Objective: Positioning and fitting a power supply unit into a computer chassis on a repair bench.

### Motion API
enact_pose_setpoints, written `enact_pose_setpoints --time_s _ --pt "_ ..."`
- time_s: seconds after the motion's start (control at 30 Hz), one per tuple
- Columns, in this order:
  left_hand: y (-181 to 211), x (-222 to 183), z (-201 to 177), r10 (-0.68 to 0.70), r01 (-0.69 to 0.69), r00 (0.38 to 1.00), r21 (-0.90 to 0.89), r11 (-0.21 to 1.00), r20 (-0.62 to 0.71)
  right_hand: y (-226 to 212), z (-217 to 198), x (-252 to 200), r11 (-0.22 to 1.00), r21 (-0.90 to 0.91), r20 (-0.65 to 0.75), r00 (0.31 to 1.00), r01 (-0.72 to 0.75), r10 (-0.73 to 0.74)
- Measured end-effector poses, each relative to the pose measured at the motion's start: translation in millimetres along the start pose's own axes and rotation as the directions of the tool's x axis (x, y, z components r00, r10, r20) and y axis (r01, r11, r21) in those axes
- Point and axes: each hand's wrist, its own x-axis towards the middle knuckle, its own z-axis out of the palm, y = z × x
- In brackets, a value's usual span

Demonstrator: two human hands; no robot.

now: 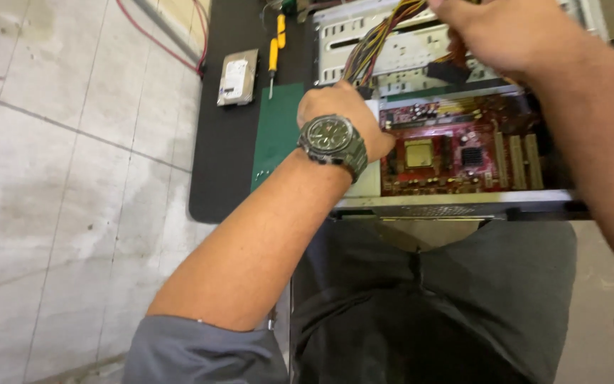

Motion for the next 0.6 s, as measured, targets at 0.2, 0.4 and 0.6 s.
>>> enact_pose_setpoints --time_s 0.2,0.4,0.6 --pt "-7.5 7.3 8.9 0.187 -0.162 0.978 0.217 0.963 -0.096 47.8 20.8 54.2 0.822 -0.086 -0.063 0.82 0.563 -0.568" --pt "-19.1 0.8 7.0 0.234 -0.206 0.937 0.131 0.97 -0.258 6.0 8.8 16.9 0.86 0.466 0.03 0.968 0.206 -0.248" --pt "-26.0 0.0 1.8 0.229 -0.227 0.963 0.029 0.973 -0.143 0.7 8.0 18.1 0.77 0.638 0.283 0.934 -0.013 -0.218"
